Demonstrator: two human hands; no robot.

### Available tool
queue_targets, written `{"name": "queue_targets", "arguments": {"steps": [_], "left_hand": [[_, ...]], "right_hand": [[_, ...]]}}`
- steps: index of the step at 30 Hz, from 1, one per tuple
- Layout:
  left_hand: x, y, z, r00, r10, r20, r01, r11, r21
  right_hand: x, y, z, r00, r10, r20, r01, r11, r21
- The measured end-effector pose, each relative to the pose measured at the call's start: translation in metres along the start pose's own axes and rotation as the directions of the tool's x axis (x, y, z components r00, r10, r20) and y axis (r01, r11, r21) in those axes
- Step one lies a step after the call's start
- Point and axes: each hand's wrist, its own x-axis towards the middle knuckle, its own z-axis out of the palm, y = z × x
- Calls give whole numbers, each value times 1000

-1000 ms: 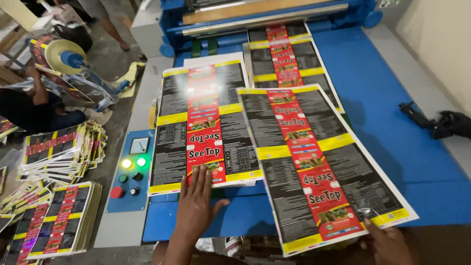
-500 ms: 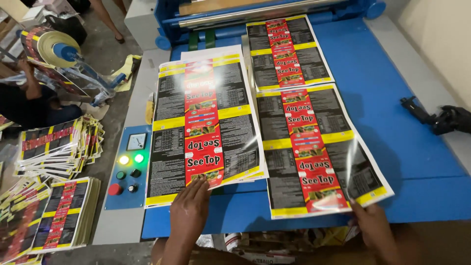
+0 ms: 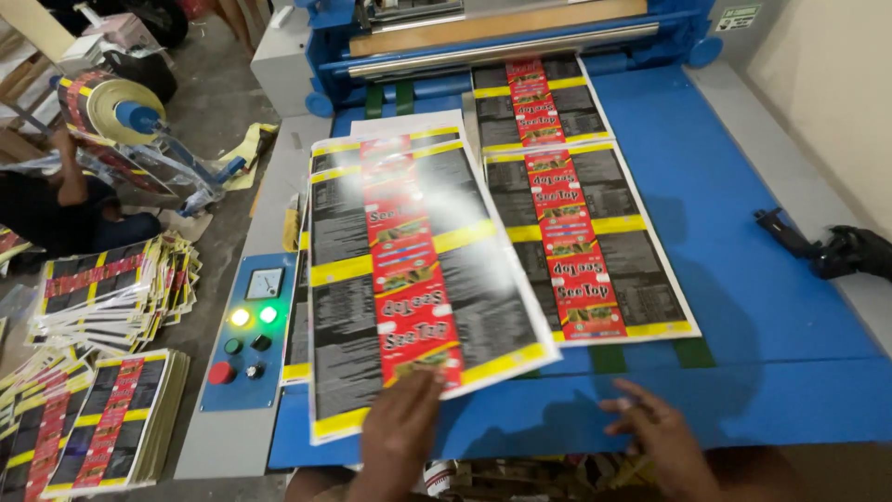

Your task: Collecting and stacking large printed label sheets as they come off a processing machine.

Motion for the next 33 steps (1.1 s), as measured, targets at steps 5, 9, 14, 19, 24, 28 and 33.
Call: {"name": "queue_targets", "arguments": {"steps": [5, 9, 14, 19, 24, 28, 33], "left_hand": [[0, 55, 12, 973, 22, 231, -1, 996, -91], [9, 57, -11, 989, 8, 148, 18, 985, -169], [-45, -76, -23, 892, -396, -219, 439, 874, 207], [-118, -205, -26, 558, -584, -590, 746, 664, 49], [-149, -266, 0, 441, -704, -556, 897, 370, 243], [-163, -281, 10, 500, -676, -541, 864, 429, 264], [-165, -282, 6, 500, -698, -513, 866, 401, 298]], "right_hand": [[-45, -35, 54, 953, 39, 299, -27, 999, -45], [-24, -27, 30, 988, -55, 142, 57, 998, -9], [59, 22, -77, 972, -183, 148, 182, 983, 18], [143, 75, -175, 970, -132, 204, 152, 985, -87], [153, 116, -250, 985, -86, 148, 109, 982, -157], [119, 160, -303, 998, -59, 28, 63, 982, -179], [90, 218, -318, 997, -16, -73, 1, 977, -212]]}}
